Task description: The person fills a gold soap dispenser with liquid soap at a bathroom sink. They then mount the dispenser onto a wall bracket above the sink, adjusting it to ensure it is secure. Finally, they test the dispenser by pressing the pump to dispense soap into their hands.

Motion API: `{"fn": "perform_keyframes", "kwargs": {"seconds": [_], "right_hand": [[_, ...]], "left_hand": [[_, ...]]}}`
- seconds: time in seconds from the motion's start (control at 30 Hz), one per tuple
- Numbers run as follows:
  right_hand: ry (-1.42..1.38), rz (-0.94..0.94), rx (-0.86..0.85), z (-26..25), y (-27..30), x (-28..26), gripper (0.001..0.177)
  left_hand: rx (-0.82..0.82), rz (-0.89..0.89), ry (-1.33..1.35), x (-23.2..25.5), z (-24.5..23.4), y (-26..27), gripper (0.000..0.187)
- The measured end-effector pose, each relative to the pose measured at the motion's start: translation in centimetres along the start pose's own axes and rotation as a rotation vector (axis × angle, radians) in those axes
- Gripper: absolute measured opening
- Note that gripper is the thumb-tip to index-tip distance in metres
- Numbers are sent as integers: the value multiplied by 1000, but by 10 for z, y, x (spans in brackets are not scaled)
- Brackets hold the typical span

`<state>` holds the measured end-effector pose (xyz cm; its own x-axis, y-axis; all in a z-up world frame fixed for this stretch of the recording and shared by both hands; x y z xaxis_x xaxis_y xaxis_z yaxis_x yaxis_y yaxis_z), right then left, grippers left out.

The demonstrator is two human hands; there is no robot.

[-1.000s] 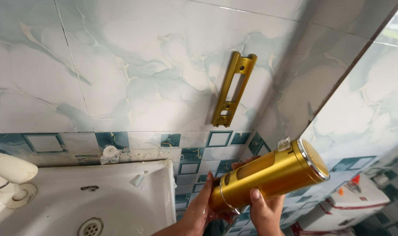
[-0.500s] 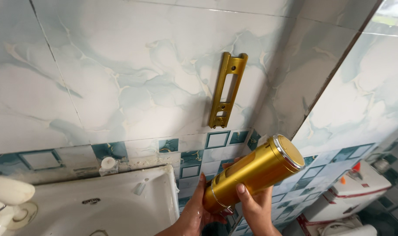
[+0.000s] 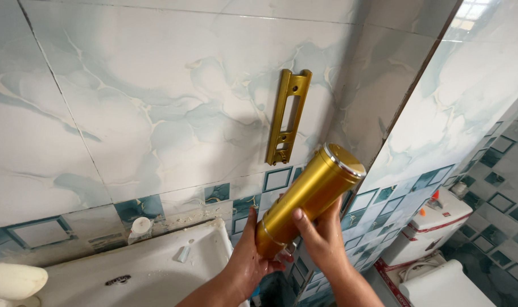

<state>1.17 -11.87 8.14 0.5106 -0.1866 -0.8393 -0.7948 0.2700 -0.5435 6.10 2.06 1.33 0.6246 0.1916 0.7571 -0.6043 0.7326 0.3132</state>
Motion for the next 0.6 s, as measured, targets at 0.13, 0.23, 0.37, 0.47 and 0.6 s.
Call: {"fn": "perform_keyframes", "kwargs": {"seconds": [0.13,0.23,0.37,0.47,0.6], "right_hand": [[165,-54,34,-15,-15,-4,72],[230,-104,53,-25,-27,-10,83],[358,-186,63,-38,-36,-17,95],[422,-238,78,-48,-40,-19,101],[393,-301,53,-57,-46,-17,103]], "left_hand": [[6,8,19,8,9,-11,87],[-11,23,40,12,17,-22,87],[6,15,29,21,27,-34,83],[-29,20,39,24,32,-40,84],[-26,45,40,28,35,-51,83]]}}
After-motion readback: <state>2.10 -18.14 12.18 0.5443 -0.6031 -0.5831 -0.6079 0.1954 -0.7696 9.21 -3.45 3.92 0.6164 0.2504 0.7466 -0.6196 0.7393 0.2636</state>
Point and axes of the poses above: each hand's wrist, its own y-axis away from the middle knuckle, its own z-axis out of the palm, x = y × z, the point moved 3 cm from there along -y, towards the middle knuckle, and after that the axes turned 5 degrees about -y, right-handed, at the moved point
